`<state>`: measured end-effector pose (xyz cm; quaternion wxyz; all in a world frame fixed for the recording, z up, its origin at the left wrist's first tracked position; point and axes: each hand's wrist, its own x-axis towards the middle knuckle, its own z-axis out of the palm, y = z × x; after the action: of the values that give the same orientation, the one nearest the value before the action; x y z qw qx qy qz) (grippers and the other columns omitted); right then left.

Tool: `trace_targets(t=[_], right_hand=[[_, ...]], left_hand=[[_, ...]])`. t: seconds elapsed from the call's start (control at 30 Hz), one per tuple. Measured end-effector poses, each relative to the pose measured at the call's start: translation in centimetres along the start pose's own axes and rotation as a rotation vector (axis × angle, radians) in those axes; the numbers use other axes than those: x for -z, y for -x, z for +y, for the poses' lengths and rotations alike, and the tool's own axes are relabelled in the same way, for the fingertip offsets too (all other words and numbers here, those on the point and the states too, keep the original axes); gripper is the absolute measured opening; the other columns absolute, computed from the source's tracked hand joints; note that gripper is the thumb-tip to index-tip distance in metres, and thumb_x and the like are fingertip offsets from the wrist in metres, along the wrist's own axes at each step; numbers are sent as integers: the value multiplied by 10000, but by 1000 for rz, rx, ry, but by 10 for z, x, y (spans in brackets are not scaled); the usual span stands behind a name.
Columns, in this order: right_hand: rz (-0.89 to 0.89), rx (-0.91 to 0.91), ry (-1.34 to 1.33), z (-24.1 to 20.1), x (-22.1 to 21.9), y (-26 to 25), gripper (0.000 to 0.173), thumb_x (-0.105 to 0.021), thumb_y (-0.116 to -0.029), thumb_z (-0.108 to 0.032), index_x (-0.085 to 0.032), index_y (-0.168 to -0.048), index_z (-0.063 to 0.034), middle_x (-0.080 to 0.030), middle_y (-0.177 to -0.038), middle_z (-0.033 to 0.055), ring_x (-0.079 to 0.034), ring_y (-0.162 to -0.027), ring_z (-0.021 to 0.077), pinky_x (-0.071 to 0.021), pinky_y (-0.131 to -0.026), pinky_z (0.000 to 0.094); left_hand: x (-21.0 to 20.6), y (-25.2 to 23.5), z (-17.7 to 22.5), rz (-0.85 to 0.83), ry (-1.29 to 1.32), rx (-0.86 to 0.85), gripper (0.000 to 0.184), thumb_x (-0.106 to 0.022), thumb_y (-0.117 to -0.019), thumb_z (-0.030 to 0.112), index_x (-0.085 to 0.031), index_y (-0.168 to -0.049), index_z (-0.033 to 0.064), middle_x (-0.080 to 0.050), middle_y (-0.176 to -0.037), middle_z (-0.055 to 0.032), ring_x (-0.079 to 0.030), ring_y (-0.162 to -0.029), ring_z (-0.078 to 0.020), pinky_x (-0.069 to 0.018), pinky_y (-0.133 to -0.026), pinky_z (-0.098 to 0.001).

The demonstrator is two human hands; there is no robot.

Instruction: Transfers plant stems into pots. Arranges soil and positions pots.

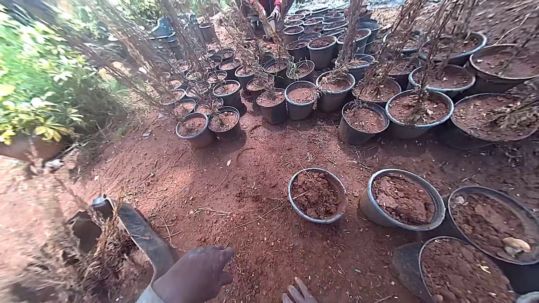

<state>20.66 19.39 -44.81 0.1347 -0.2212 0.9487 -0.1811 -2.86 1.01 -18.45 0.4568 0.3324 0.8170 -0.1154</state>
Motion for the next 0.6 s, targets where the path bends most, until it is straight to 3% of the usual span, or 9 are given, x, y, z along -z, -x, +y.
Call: trace_targets(t=[0.17,0.43,0.5,0.6], right_hand=[[20,122,67,28,1,20,262,-556,-1008,-278,-712,-1137,-111,-699,-1238,176,-609,-1266,430,-353,-1128,703],[16,235,73,61,6,25,246,-565,-1021,-311,-708,-1132,-144,-690,-1272,156,-574,-1323,418,-323,-1154,699],[68,260,107,73,8,25,237,-559,-1029,-301,-712,-1118,-144,-700,-1255,135,-600,-1296,386,-372,-1138,661],[239,237,228,90,4,31,211,-555,-1010,-315,-723,-1082,-210,-718,-1176,59,-654,-1184,301,-500,-1019,535]], left_hand=[[-1,4,0,1,1,10,569,-580,-1054,403,-475,-1542,128,-577,-1457,-209,-587,-1308,-419,-473,-1054,-636],[1,6,0,6,2,17,560,-574,-1058,400,-474,-1543,139,-579,-1458,-202,-584,-1313,-416,-471,-1054,-636],[1,6,0,4,4,14,566,-578,-1056,402,-472,-1545,140,-580,-1456,-204,-589,-1308,-414,-471,-1054,-637],[0,5,-1,8,7,18,559,-577,-1055,412,-485,-1533,137,-588,-1445,-202,-589,-1307,-414,-474,-1054,-634]])
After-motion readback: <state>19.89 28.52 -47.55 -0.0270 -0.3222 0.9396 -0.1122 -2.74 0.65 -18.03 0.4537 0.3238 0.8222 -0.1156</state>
